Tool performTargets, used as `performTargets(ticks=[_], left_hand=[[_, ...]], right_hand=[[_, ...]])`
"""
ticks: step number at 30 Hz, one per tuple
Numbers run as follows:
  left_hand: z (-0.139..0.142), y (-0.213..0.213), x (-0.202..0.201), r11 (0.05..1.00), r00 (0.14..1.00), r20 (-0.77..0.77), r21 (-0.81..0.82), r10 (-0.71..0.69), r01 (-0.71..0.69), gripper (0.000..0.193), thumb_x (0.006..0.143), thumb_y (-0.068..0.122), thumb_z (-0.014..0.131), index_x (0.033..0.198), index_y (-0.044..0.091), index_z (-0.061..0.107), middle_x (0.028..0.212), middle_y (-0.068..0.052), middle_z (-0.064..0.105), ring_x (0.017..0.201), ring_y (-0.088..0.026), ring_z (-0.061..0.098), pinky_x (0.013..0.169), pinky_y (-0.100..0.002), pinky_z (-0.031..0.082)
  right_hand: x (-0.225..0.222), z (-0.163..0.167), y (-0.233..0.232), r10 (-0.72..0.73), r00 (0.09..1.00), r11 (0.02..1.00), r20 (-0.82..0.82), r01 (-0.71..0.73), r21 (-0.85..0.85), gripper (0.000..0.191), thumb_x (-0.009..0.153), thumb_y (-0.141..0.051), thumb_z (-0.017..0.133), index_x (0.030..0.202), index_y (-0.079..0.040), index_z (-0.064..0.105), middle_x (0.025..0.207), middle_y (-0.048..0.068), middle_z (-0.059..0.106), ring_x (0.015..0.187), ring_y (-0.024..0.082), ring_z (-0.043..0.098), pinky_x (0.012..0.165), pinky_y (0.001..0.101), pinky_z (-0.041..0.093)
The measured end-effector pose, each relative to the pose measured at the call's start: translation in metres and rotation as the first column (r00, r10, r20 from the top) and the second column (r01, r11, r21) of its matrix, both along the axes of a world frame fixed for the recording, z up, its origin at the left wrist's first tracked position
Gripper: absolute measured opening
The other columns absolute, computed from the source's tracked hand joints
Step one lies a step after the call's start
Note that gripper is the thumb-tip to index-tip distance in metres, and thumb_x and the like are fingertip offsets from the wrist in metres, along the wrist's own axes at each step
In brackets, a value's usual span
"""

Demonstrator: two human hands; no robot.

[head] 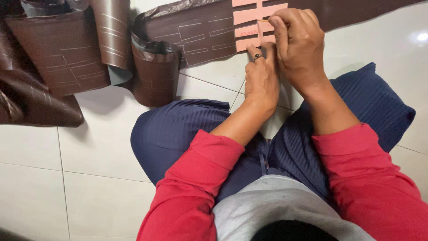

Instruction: The person sits on the floor and uses a small pointed tool to trace or mark a pink template placed on a long brown roll of material. The person repeatedly repositions the template and continues marking along the length of the roll.

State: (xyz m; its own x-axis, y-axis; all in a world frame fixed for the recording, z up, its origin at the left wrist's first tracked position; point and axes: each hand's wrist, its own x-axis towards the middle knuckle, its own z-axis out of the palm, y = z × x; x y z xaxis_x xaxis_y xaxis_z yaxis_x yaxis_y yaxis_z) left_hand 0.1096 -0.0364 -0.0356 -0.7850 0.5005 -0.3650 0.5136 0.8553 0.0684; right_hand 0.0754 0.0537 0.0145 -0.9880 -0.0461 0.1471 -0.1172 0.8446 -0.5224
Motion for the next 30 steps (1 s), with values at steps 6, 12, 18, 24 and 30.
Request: performTargets(ticks=[6,12,18,24,30], left_hand=[[-0.003,0.000,0.002,0.996,0.992,0.080,-0.003,-0.094,0.095,0.063,0.088,0.027,0.059,0.145,0.001,0.047,0.147,-0.017,0.046,0.138,-0.050,0.040,0.070,-0.035,0.050],[-0.007,0.004,0.000,0.997,0.986,0.145,-0.008,-0.079,0.081,0.061,0.095,0.025,0.058,0.149,-0.001,0.048,0.147,-0.020,0.052,0.141,-0.048,0.041,0.071,-0.034,0.049],[-0.009,0.004,0.004,0.995,0.992,0.087,-0.021,-0.096,0.099,0.060,0.093,0.025,0.058,0.147,0.002,0.048,0.152,-0.017,0.048,0.141,-0.044,0.043,0.078,-0.035,0.050],[-0.013,0.006,0.003,0.991,0.990,0.050,-0.014,-0.129,0.130,0.061,0.095,0.030,0.057,0.149,0.002,0.051,0.155,-0.016,0.046,0.144,-0.041,0.039,0.104,-0.044,0.044],[-0.007,0.006,0.000,0.988,0.969,0.203,-0.044,-0.139,0.151,0.057,0.099,0.024,0.057,0.153,0.004,0.050,0.156,-0.015,0.047,0.144,-0.039,0.040,0.088,-0.036,0.046]], right_hand=[[-0.003,0.002,-0.013,0.007,1.000,0.997,0.005,-0.007,-0.070,0.008,0.115,-0.005,0.062,0.109,-0.002,0.066,0.105,0.012,0.069,0.099,0.033,0.063,0.086,0.0420,0.052],[-0.006,0.002,-0.026,0.068,0.998,0.990,-0.011,-0.069,-0.119,0.005,0.113,-0.003,0.062,0.109,-0.001,0.066,0.110,0.010,0.071,0.102,0.033,0.064,0.090,0.0413,0.053],[-0.009,0.004,-0.033,0.067,0.998,0.989,0.007,-0.066,-0.136,0.004,0.114,-0.006,0.065,0.113,-0.002,0.067,0.109,0.011,0.071,0.101,0.033,0.065,0.089,0.0414,0.053],[-0.013,0.005,-0.033,0.076,0.997,0.989,-0.009,-0.077,-0.123,0.005,0.114,-0.007,0.065,0.113,-0.002,0.067,0.109,0.011,0.071,0.102,0.033,0.065,0.090,0.0413,0.053],[-0.016,0.003,-0.036,0.060,0.998,0.991,-0.001,-0.060,-0.119,0.005,0.113,-0.007,0.065,0.113,-0.002,0.067,0.109,0.011,0.070,0.102,0.033,0.063,0.090,0.0416,0.053]])
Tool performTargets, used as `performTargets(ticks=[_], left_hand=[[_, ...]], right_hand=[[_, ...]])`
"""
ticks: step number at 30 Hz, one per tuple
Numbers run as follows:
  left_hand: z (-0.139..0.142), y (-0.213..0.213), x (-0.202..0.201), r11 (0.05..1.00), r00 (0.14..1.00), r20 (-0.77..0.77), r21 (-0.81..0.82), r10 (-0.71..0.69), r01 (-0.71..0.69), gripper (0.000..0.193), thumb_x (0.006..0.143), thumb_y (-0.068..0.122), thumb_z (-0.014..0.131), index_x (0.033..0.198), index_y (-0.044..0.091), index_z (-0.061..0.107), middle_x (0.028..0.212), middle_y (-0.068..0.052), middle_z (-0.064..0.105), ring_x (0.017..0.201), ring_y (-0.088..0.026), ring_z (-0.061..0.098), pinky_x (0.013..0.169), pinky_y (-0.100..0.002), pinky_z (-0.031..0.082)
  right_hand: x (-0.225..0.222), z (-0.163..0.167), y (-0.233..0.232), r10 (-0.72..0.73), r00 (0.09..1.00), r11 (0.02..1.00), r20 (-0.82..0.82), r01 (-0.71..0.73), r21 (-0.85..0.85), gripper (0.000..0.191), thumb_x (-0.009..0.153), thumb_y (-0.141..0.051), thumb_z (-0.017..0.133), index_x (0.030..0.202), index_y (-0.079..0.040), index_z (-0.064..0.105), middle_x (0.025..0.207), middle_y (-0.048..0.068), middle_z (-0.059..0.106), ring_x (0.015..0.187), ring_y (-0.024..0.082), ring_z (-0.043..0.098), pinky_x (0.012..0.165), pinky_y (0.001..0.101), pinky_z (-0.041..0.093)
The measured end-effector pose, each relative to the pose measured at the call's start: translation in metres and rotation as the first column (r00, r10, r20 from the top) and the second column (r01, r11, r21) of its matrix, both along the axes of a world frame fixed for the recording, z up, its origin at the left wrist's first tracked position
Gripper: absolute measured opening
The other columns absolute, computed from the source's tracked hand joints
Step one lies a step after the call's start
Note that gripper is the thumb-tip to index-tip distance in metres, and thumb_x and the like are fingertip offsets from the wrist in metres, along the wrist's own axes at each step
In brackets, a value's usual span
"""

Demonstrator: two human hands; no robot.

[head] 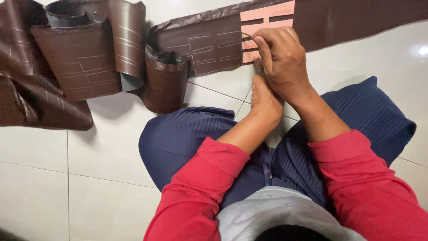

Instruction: The person sits on the floor and uses a small pointed tool to trace or mark a pink template placed on a long brown roll of material. The person repeatedly repositions the template and continues marking along the length of the roll.

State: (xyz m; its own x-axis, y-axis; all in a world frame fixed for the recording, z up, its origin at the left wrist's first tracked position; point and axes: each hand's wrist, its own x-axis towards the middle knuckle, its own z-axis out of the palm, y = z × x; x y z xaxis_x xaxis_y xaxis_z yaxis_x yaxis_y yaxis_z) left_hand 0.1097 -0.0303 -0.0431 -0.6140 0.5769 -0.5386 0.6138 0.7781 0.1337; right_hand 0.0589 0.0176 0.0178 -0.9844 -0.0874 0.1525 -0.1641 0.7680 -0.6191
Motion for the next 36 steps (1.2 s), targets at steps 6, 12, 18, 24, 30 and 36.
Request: performTargets(ticks=[6,12,18,24,30,36], left_hand=[[0.004,-0.001,0.001,1.000,0.997,-0.071,0.002,0.018,-0.018,0.061,0.094,0.028,0.056,0.149,0.003,0.046,0.154,-0.017,0.044,0.144,-0.044,0.038,0.095,-0.038,0.044],[0.004,-0.003,-0.002,0.998,0.998,-0.047,0.040,0.052,-0.050,0.059,0.096,0.023,0.057,0.149,-0.001,0.047,0.154,-0.022,0.046,0.144,-0.045,0.039,0.089,-0.038,0.046],[0.003,-0.004,0.001,0.995,0.998,-0.027,0.078,0.060,-0.058,0.061,0.091,0.024,0.057,0.145,-0.002,0.046,0.147,-0.024,0.047,0.139,-0.050,0.041,0.068,-0.035,0.047],[0.000,-0.004,0.002,0.988,0.992,-0.005,0.096,0.124,-0.123,0.061,0.096,0.025,0.056,0.149,-0.001,0.046,0.151,-0.022,0.048,0.135,-0.046,0.044,0.070,-0.034,0.046],[0.004,-0.005,0.003,0.986,0.985,-0.103,0.101,0.141,-0.131,0.062,0.091,0.029,0.056,0.146,0.001,0.049,0.150,-0.017,0.050,0.141,-0.047,0.041,0.068,-0.033,0.047],[0.007,-0.007,0.001,0.997,0.993,-0.100,0.052,0.065,-0.060,0.060,0.092,0.026,0.056,0.146,0.001,0.048,0.148,-0.019,0.046,0.139,-0.049,0.043,0.069,-0.032,0.048]], right_hand=[[-0.006,-0.004,0.001,-0.008,0.999,1.000,-0.044,0.008,0.009,0.010,0.116,-0.007,0.064,0.109,-0.001,0.066,0.109,0.011,0.070,0.103,0.033,0.063,0.091,0.0418,0.053],[-0.006,-0.004,0.003,-0.005,0.999,1.000,-0.042,0.005,-0.008,0.009,0.113,-0.006,0.060,0.110,-0.001,0.067,0.110,0.011,0.071,0.102,0.032,0.065,0.090,0.0403,0.053],[-0.006,0.002,0.012,-0.049,0.999,0.999,0.017,0.049,-0.015,0.010,0.117,-0.009,0.063,0.113,-0.002,0.069,0.102,0.011,0.071,0.094,0.031,0.065,0.084,0.0400,0.053],[-0.008,-0.002,0.008,-0.039,0.999,0.997,-0.007,0.038,-0.061,0.011,0.115,-0.007,0.060,0.110,-0.001,0.067,0.104,0.011,0.071,0.097,0.030,0.066,0.086,0.0392,0.053],[-0.008,-0.005,0.008,-0.022,1.000,0.998,-0.011,0.021,-0.053,0.010,0.115,-0.007,0.060,0.111,-0.002,0.068,0.106,0.011,0.071,0.100,0.031,0.066,0.088,0.0400,0.053],[-0.004,-0.005,0.023,-0.011,1.000,0.999,-0.017,0.012,0.033,0.013,0.117,-0.008,0.059,0.109,-0.001,0.066,0.103,0.012,0.069,0.101,0.033,0.064,0.090,0.0425,0.052]])
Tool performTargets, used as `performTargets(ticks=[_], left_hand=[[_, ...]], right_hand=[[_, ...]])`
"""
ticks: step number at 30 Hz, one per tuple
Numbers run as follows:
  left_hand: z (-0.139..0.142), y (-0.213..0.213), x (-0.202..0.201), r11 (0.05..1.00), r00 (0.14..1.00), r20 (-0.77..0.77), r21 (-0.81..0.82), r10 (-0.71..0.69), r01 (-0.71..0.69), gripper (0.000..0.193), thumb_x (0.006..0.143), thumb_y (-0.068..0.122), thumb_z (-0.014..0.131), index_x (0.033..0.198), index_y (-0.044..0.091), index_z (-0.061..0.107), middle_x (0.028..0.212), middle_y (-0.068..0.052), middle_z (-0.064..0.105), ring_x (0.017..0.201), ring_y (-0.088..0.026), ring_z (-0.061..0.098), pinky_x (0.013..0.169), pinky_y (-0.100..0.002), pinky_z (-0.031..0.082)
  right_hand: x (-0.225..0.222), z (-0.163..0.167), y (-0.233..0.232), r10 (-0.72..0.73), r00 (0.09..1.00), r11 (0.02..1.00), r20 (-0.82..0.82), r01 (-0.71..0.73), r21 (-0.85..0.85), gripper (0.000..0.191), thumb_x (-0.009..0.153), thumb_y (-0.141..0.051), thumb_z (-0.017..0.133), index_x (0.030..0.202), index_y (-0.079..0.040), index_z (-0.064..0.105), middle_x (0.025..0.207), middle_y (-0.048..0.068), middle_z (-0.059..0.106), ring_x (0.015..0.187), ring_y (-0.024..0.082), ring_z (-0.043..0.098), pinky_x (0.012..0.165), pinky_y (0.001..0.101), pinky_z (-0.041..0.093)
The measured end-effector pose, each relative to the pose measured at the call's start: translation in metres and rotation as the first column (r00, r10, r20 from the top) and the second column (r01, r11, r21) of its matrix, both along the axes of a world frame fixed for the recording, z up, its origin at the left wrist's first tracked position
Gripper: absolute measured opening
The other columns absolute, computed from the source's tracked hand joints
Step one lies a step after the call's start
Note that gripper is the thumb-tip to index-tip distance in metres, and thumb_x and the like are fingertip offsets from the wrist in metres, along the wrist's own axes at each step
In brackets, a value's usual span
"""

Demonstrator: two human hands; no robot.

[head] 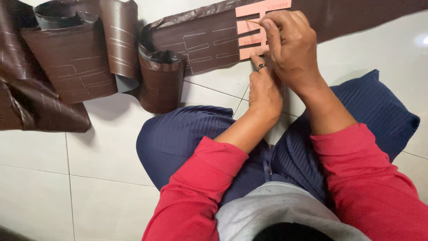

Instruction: The person sits on the floor and uses a small pointed tool to trace or mark a pink template placed on a long brown roll of material. The person repeatedly repositions the template and continues marking along the length of the roll.

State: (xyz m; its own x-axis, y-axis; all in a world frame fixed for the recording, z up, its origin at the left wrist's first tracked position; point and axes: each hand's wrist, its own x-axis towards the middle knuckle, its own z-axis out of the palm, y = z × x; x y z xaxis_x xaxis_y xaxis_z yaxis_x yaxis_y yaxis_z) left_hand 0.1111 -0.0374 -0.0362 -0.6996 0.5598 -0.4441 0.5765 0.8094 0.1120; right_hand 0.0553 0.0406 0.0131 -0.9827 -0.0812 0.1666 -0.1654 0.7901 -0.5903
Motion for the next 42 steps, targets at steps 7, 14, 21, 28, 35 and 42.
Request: performTargets(ticks=[7,14,21,28,35,42], left_hand=[[0.003,0.000,-0.004,0.998,0.994,-0.086,0.005,0.064,-0.064,0.056,0.095,0.024,0.058,0.147,0.005,0.048,0.145,-0.016,0.044,0.134,-0.045,0.051,0.065,-0.027,0.052],[0.004,0.001,-0.003,0.991,0.985,-0.121,0.060,0.125,-0.118,0.065,0.095,0.026,0.057,0.155,0.010,0.039,0.139,-0.014,0.047,0.131,-0.044,0.054,0.066,-0.028,0.056],[0.006,-0.002,-0.002,0.998,0.991,-0.121,0.000,0.061,-0.062,0.067,0.096,0.028,0.056,0.157,0.010,0.035,0.139,-0.014,0.046,0.133,-0.046,0.052,0.064,-0.028,0.056],[0.009,-0.004,-0.004,0.997,0.988,-0.136,0.021,0.077,-0.074,0.071,0.095,0.027,0.058,0.158,0.011,0.032,0.138,-0.016,0.047,0.131,-0.046,0.052,0.063,-0.029,0.057],[0.008,-0.005,-0.004,0.993,0.986,-0.132,0.067,0.104,-0.096,0.081,0.091,0.039,0.069,0.158,0.012,0.032,0.139,-0.014,0.048,0.131,-0.047,0.052,0.063,-0.030,0.057],[0.008,-0.006,-0.006,0.991,0.993,-0.065,0.092,0.103,-0.097,0.087,0.086,0.046,0.070,0.156,0.012,0.033,0.139,-0.015,0.048,0.131,-0.047,0.053,0.066,-0.032,0.059]], right_hand=[[0.001,0.000,0.024,-0.038,0.999,0.998,0.009,0.037,0.055,0.014,0.118,-0.007,0.058,0.108,-0.001,0.066,0.103,0.012,0.070,0.098,0.034,0.063,0.088,0.0432,0.052],[0.003,0.005,0.029,-0.079,0.997,0.996,-0.020,0.080,0.030,0.014,0.115,-0.006,0.056,0.108,0.000,0.066,0.099,0.014,0.069,0.093,0.033,0.063,0.086,0.0431,0.051],[0.003,0.001,0.028,-0.085,0.996,0.996,-0.014,0.086,0.019,0.014,0.118,-0.006,0.059,0.108,0.001,0.066,0.098,0.014,0.068,0.095,0.034,0.063,0.084,0.0428,0.051],[0.008,0.005,0.038,-0.104,0.995,0.993,-0.006,0.104,0.052,0.014,0.113,-0.004,0.056,0.107,0.001,0.067,0.098,0.014,0.070,0.096,0.034,0.065,0.086,0.0433,0.051],[0.008,0.016,0.052,-0.112,0.989,0.990,-0.092,0.119,0.074,0.015,0.109,0.000,0.054,0.102,0.004,0.066,0.100,0.017,0.069,0.093,0.036,0.065,0.081,0.0434,0.051],[0.008,0.019,0.049,-0.122,0.989,0.988,-0.089,0.129,0.083,0.016,0.112,0.001,0.057,0.101,0.004,0.066,0.098,0.016,0.069,0.092,0.037,0.064,0.081,0.0440,0.050]])
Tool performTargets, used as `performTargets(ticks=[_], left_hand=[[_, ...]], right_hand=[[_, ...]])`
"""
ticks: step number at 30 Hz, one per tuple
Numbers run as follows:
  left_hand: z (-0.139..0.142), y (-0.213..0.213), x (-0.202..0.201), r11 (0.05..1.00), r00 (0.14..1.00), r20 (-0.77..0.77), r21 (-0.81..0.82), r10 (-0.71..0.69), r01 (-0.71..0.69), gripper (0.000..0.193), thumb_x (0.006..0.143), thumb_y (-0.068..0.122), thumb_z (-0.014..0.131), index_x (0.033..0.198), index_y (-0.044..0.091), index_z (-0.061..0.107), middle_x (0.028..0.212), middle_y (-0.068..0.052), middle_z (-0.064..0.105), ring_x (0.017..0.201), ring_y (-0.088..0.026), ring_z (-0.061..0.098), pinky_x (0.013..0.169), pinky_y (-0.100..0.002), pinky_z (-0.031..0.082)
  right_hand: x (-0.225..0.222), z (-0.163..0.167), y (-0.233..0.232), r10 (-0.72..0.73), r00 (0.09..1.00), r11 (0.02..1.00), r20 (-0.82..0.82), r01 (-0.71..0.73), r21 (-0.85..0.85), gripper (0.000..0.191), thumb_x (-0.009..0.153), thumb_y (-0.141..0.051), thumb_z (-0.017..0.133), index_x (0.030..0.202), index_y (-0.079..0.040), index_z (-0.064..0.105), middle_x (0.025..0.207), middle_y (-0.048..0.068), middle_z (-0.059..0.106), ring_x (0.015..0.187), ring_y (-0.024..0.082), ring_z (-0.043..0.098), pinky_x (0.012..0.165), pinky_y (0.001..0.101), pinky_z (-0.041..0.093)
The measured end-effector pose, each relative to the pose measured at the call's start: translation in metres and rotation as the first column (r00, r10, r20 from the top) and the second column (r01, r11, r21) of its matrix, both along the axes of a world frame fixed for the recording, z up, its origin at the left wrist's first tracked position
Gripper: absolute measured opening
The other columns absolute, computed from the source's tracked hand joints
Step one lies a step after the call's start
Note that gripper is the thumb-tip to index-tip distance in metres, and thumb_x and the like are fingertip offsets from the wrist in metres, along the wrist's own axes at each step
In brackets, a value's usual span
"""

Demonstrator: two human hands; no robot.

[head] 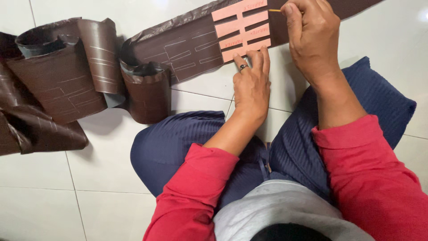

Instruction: The person sits on the floor and uses a small pointed tool to trace or mark a pink template placed on a long brown roll of material. The person repeatedly repositions the template and continues marking along the length of the roll.

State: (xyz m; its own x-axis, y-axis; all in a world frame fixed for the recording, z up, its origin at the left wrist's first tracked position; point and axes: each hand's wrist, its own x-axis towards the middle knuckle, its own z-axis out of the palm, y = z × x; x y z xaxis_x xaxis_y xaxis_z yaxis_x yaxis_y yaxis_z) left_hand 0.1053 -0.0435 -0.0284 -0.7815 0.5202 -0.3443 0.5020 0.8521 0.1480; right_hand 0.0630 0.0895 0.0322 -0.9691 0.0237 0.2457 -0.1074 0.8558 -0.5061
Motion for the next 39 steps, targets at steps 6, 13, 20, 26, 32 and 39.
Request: performTargets(ticks=[6,13,20,26,32,39], left_hand=[[0.002,0.000,-0.002,1.000,1.000,0.008,-0.003,-0.006,0.006,0.087,0.085,0.045,0.071,0.156,0.012,0.033,0.138,-0.015,0.048,0.131,-0.047,0.052,0.064,-0.032,0.059],[0.005,-0.002,-0.003,1.000,1.000,-0.013,0.003,-0.005,0.005,0.089,0.085,0.048,0.073,0.157,0.011,0.034,0.138,-0.016,0.048,0.131,-0.047,0.052,0.064,-0.032,0.059],[0.002,-0.002,-0.001,1.000,1.000,-0.011,-0.014,-0.018,0.018,0.086,0.085,0.044,0.070,0.156,0.012,0.035,0.139,-0.016,0.048,0.131,-0.046,0.054,0.066,-0.032,0.060],[-0.006,-0.001,0.004,1.000,0.997,-0.080,-0.018,-0.022,0.020,0.069,0.094,0.026,0.061,0.157,0.012,0.036,0.140,-0.016,0.048,0.129,-0.048,0.055,0.067,-0.031,0.060],[-0.008,0.001,0.006,1.000,0.998,-0.065,-0.026,-0.011,0.010,0.064,0.092,0.026,0.061,0.151,0.010,0.045,0.140,-0.015,0.047,0.132,-0.047,0.052,0.067,-0.031,0.058],[-0.010,0.001,0.005,0.997,0.998,-0.043,-0.058,-0.047,0.045,0.059,0.091,0.027,0.061,0.145,0.005,0.052,0.142,-0.016,0.046,0.133,-0.047,0.050,0.068,-0.031,0.057]], right_hand=[[0.001,0.000,-0.001,-0.010,1.000,1.000,-0.003,0.010,0.019,0.016,0.112,-0.001,0.058,0.099,0.003,0.065,0.095,0.017,0.066,0.089,0.037,0.062,0.079,0.0446,0.048],[0.008,0.002,0.000,-0.002,0.999,1.000,0.040,0.001,0.007,0.014,0.111,-0.001,0.058,0.099,0.003,0.065,0.090,0.016,0.064,0.085,0.036,0.060,0.077,0.0441,0.047],[0.012,-0.007,0.004,-0.020,0.997,1.000,0.077,0.021,-0.013,0.012,0.111,-0.002,0.058,0.103,0.002,0.066,0.092,0.015,0.065,0.087,0.034,0.061,0.082,0.0436,0.048],[0.012,-0.012,0.001,-0.001,0.999,1.000,0.053,0.003,-0.027,0.010,0.108,0.000,0.058,0.102,0.002,0.066,0.092,0.015,0.065,0.093,0.036,0.061,0.083,0.0439,0.049],[0.007,-0.021,-0.020,0.070,0.995,0.996,0.068,-0.066,-0.060,0.010,0.113,-0.006,0.064,0.105,0.000,0.066,0.099,0.012,0.068,0.097,0.035,0.061,0.088,0.0438,0.050],[0.011,-0.014,-0.025,0.088,0.990,0.996,0.109,-0.084,-0.034,0.009,0.112,-0.005,0.063,0.105,-0.001,0.066,0.099,0.012,0.067,0.098,0.033,0.061,0.088,0.0431,0.050]])
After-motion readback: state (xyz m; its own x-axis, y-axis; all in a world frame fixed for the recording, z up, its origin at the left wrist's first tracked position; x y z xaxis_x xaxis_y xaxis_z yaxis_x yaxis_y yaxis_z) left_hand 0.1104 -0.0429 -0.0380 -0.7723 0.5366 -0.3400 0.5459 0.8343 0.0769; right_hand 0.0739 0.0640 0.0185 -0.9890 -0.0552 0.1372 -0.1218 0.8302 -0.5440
